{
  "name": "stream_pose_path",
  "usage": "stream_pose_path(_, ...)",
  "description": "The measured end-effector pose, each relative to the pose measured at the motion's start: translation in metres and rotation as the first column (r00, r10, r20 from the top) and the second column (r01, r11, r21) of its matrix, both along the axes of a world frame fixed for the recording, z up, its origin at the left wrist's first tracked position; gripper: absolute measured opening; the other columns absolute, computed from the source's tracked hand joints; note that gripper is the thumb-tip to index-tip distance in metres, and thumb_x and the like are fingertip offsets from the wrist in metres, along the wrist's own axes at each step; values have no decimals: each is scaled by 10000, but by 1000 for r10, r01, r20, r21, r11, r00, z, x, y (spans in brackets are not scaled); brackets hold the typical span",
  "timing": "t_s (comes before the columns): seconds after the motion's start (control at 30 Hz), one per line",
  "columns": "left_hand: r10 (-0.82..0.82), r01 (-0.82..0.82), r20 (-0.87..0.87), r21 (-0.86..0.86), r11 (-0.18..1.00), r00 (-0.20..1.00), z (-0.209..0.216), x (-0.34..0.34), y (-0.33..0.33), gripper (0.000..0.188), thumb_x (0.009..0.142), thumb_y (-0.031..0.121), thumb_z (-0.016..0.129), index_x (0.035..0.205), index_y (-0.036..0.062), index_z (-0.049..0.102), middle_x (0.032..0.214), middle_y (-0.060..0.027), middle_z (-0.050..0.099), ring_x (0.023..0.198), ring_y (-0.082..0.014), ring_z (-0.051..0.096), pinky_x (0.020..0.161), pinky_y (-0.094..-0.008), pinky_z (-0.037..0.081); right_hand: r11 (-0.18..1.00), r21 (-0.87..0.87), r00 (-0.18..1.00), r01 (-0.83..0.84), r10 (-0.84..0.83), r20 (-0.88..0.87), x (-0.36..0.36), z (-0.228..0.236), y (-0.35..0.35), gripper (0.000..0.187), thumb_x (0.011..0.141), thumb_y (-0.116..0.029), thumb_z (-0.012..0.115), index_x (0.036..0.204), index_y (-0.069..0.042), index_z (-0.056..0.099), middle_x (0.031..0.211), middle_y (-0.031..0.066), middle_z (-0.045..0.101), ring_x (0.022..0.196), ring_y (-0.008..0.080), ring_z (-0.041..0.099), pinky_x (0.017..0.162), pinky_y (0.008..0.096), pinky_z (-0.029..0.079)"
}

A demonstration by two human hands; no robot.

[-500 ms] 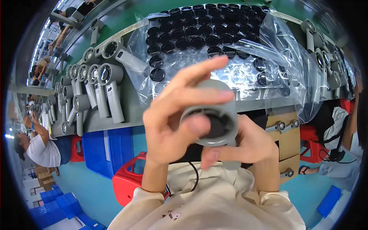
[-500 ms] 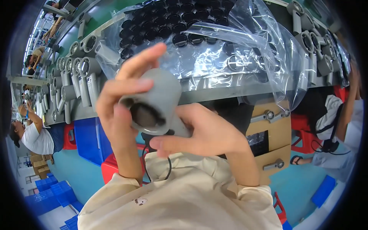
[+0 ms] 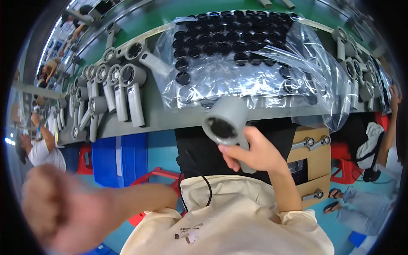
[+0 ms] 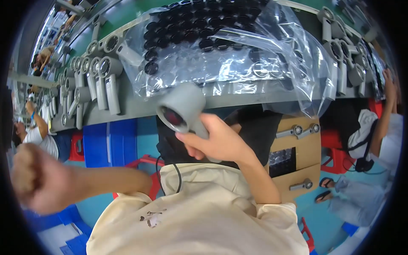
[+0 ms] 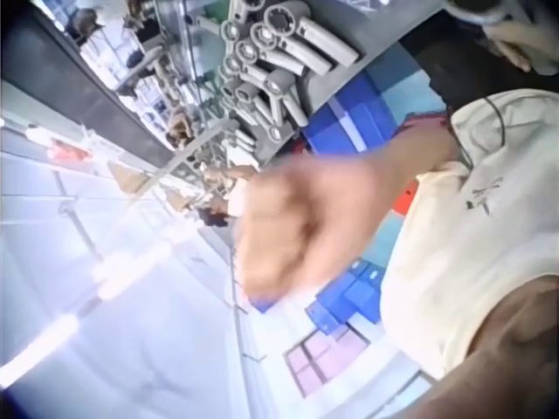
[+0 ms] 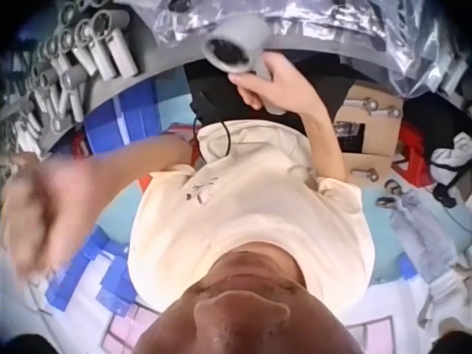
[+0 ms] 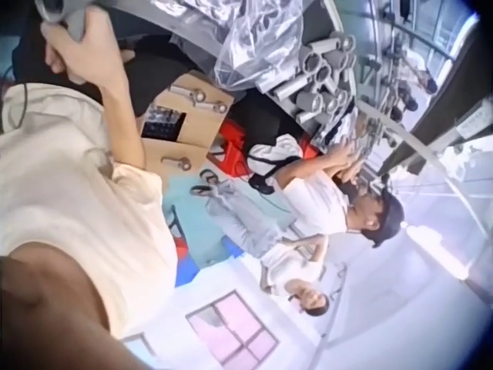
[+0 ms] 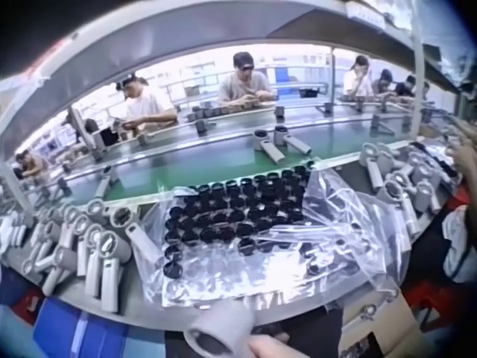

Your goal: The person assembles circular components into grey handheld plastic casings by hand, creating assembled devices on a production line.

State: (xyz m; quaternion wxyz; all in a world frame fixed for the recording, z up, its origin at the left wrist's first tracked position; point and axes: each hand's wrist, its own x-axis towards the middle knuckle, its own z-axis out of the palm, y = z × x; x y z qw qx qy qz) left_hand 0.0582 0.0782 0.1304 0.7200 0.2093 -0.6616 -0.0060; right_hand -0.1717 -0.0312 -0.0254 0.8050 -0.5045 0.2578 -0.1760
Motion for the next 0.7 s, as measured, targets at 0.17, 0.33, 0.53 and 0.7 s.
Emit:
stream_pose_path(0.17, 123, 186, -332, 758, 625, 935, -115, 24, 36, 318, 892, 165, 499, 614, 17, 456, 484, -36, 432, 426, -124, 390, 392, -267, 302, 943, -324, 972, -70, -8, -234, -12, -52, 25, 113, 829, -86, 610, 817, 7, 546, 630, 35, 554, 517, 81, 504, 455, 234, 390)
stream_pose_path(0.33, 464, -230, 111, 951, 207, 879, -158, 75, 62, 323, 930, 126, 429, 640, -8, 476, 613, -84, 539, 599, -139, 507, 605, -249, 402, 975, -3, 972, -221, 220, -81, 9, -38, 15, 76, 832, -58, 576, 824, 14, 552, 654, 49, 558, 536, 96, 505, 522, 237, 415)
stream_pose_path(0.53, 609, -301, -67, 823, 482, 791, -186, 170, 94, 356, 948, 278, 400, 935, -29, 580, 999, -126, 602, 992, -202, 563, 900, -326, 409, 865, -54, 854, -499, 501, 139, 58, 4, 11, 81, 834, -43, 545, 840, 35, 566, 740, 101, 610, 640, 143, 589, 655, 278, 491)
stream_pose_path(0.7, -72, 199, -219, 644, 738, 973, -176, 161, 67, 530, 933, 380, 327, 993, -76, 590, 1108, -259, 567, 1078, -337, 530, 956, -396, 376, 882, -189, 902, -431, 426, -65, 87, 37, 10, 89, 832, 20, 531, 910, 61, 546, 774, 114, 617, 680, 155, 622, 593, 259, 514)
